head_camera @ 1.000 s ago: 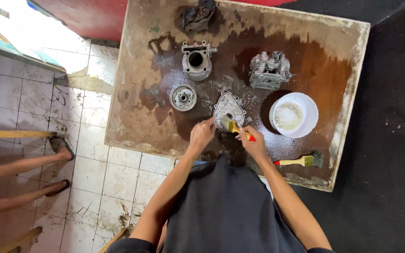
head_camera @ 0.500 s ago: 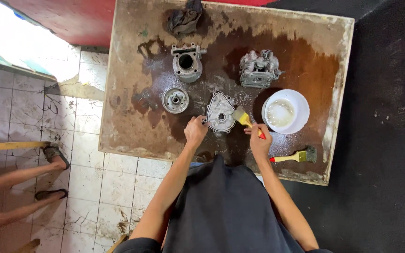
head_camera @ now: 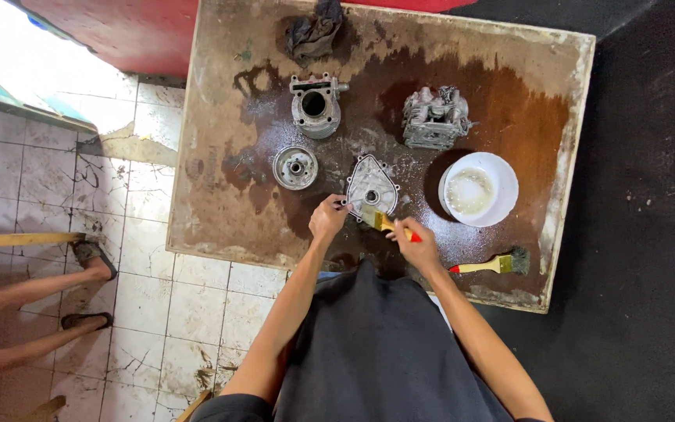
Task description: Cleaning motorcycle engine components using a brush and a cleaning solution.
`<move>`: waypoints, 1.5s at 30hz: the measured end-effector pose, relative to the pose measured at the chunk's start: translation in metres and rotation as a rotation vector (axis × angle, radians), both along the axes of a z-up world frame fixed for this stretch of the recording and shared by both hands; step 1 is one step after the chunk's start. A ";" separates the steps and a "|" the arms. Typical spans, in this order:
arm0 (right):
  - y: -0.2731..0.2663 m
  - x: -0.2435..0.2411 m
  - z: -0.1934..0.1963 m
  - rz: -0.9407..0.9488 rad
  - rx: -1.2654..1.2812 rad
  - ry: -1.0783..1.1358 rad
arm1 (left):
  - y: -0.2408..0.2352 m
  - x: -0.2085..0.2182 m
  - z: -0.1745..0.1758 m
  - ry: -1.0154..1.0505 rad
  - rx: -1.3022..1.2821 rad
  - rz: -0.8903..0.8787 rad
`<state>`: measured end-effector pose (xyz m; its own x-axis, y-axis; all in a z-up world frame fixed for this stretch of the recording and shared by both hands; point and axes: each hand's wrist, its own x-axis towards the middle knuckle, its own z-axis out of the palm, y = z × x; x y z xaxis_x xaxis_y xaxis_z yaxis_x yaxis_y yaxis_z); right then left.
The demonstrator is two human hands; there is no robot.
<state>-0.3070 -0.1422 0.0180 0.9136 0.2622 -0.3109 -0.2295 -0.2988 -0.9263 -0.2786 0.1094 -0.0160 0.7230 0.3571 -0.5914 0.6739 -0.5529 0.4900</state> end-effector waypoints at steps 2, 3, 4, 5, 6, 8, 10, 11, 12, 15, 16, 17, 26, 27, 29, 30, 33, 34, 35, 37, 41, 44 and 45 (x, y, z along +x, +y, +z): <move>0.004 0.015 0.013 -0.236 0.089 -0.044 | 0.001 0.001 0.004 0.003 -0.012 0.006; 0.008 0.023 0.019 -0.469 0.181 -0.088 | 0.002 0.001 0.006 0.006 -0.023 0.014; 0.007 0.024 0.019 -0.467 0.182 -0.085 | 0.001 0.000 0.007 0.008 -0.021 0.016; 0.005 0.025 0.019 -0.415 0.163 -0.083 | 0.000 -0.001 0.007 -0.020 -0.008 0.010; 0.005 0.024 0.019 -0.367 0.143 -0.078 | -0.001 -0.002 0.008 -0.046 0.006 0.000; 0.009 0.012 0.021 -0.157 0.062 -0.139 | -0.001 -0.003 0.006 -0.010 -0.005 0.004; 0.011 0.015 0.016 0.054 -0.019 -0.203 | -0.001 -0.002 0.002 0.023 -0.016 0.009; 0.012 0.021 0.009 -0.096 0.036 -0.133 | 0.000 -0.003 0.001 0.023 -0.020 0.000; 0.013 0.029 0.003 -0.244 0.089 -0.064 | 0.001 -0.003 -0.001 0.021 -0.025 -0.008; 0.031 0.051 0.002 -0.517 0.227 -0.125 | 0.002 -0.007 0.002 -0.062 -0.035 -0.025; 0.033 0.047 0.005 -0.517 0.229 -0.121 | 0.003 -0.010 -0.002 -0.058 -0.032 -0.025; 0.034 0.043 0.009 -0.253 0.101 -0.117 | 0.004 -0.012 -0.006 -0.069 -0.017 -0.026; 0.043 0.062 0.018 -0.281 0.076 -0.164 | 0.003 -0.007 -0.009 -0.055 -0.039 -0.032; 0.040 0.056 0.015 -0.124 -0.025 -0.139 | 0.004 -0.010 -0.010 -0.078 -0.032 -0.029; 0.033 0.066 0.020 -0.083 0.013 -0.138 | 0.008 -0.007 -0.018 -0.069 -0.044 -0.029; 0.026 0.067 0.022 -0.043 0.044 -0.131 | 0.006 -0.009 -0.023 -0.054 -0.062 -0.030; 0.033 0.085 0.019 -0.267 0.179 -0.107 | 0.005 -0.003 -0.003 0.014 -0.065 -0.041; 0.036 0.079 0.007 -0.270 0.178 -0.103 | 0.005 -0.004 -0.001 0.018 -0.066 -0.043; 0.039 0.073 -0.006 -0.105 0.106 -0.217 | 0.004 -0.005 0.001 0.001 -0.059 -0.036; 0.041 0.073 -0.011 0.060 0.029 -0.339 | 0.002 -0.001 -0.001 -0.027 -0.056 -0.032; 0.051 0.089 0.014 -0.060 0.051 -0.161 | 0.003 -0.004 -0.006 -0.038 -0.089 -0.055; 0.045 0.095 0.018 -0.186 0.089 -0.231 | 0.001 0.000 -0.004 -0.036 -0.116 -0.044; 0.044 0.091 0.016 -0.074 -0.061 -0.205 | 0.004 -0.002 -0.004 -0.044 -0.119 -0.039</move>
<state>-0.2164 -0.0980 0.0339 0.9754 0.1781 -0.1300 -0.0619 -0.3447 -0.9367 -0.2806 0.1130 -0.0197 0.7612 0.2575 -0.5952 0.6294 -0.5142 0.5825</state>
